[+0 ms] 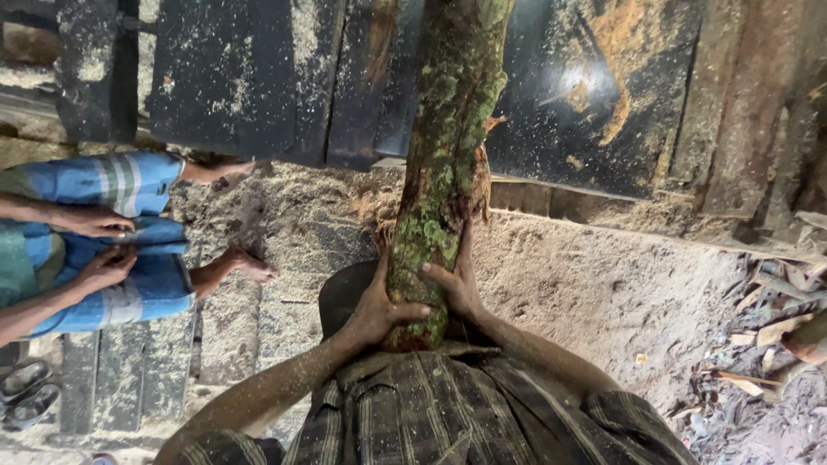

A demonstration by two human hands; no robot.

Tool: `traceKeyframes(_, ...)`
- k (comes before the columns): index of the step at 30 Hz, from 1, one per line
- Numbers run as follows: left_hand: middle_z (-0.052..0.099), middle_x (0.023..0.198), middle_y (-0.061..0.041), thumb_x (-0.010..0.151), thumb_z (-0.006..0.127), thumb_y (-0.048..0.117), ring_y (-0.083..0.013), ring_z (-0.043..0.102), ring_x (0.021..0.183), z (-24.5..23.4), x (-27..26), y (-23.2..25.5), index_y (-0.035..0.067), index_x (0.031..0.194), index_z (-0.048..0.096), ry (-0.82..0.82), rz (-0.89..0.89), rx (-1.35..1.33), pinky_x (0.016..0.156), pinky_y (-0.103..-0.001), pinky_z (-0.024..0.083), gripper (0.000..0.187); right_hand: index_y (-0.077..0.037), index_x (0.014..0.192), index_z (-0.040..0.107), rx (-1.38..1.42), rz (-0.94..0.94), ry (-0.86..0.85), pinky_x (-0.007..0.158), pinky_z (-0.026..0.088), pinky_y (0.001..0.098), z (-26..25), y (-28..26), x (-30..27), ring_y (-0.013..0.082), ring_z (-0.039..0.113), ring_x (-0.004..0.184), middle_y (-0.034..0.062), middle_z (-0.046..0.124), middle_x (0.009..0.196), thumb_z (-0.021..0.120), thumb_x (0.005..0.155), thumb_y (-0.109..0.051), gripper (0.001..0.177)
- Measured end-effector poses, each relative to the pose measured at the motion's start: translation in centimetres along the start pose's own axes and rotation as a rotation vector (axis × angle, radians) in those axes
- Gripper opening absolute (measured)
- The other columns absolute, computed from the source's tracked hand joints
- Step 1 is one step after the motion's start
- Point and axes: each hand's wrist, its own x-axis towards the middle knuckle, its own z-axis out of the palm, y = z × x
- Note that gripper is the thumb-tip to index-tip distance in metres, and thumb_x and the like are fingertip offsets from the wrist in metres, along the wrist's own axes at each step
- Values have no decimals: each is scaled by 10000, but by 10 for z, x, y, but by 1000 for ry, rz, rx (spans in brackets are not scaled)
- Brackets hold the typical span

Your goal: The person feeds and positions thick wooden logs into a mechanical planer or milling machine by hand, sliding them along the metal guide bed to smooth and shape the wood surfaces.

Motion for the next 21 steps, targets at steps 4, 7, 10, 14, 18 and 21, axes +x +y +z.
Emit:
traceKeyframes(4,484,1460,-223,635,861,581,-389,560,1329,-6,20,16,114,1629,75,-10,83,94,1097,-521,504,1351,-76,1627,-165,130,18,-12,1243,244,620,-8,-20,25,414,47,1605,247,-152,1723,737,769,-550,1333)
traceKeyframes(7,501,1421,-244,633,862,581,-399,577,1320,-10,40,30,58,1585,123,-27,164,66,1083,-521,562,1315,-82,1647,-136,125,14,14,1237,262,619,-14,-39,46,440,106,1606,240,-135,1739,746,828,-427,1252)
traceKeyframes(10,503,1393,-259,603,848,530,-407,584,1291,-11,48,31,37,1584,156,-39,132,5,1076,-535,565,1298,-107,1617,-188,322,25,-74,1140,460,617,-21,-52,54,482,393,1487,290,82,1693,732,809,-455,1274)
traceKeyframes(14,271,1600,-272,680,783,616,-418,360,1464,-12,50,15,22,1618,27,74,110,183,1208,-530,326,1342,-140,1619,-166,283,124,-17,1118,465,621,-21,-64,50,467,420,1446,219,-128,1695,667,886,-361,1132)
traceKeyframes(18,111,1741,-329,917,565,678,-473,162,1623,-4,31,-24,-45,1664,98,218,372,329,1315,-521,149,1139,-122,1613,-116,356,-78,-60,967,588,599,-8,-44,-4,426,382,1466,208,-102,1716,559,927,-307,980)
traceKeyframes(21,260,1686,-321,931,562,614,-459,270,1593,6,25,-35,-55,1629,218,338,527,384,1319,-490,228,1027,-64,1673,-80,538,-157,-15,1161,501,497,11,-16,-38,420,412,1481,303,158,1708,551,1013,-271,936)
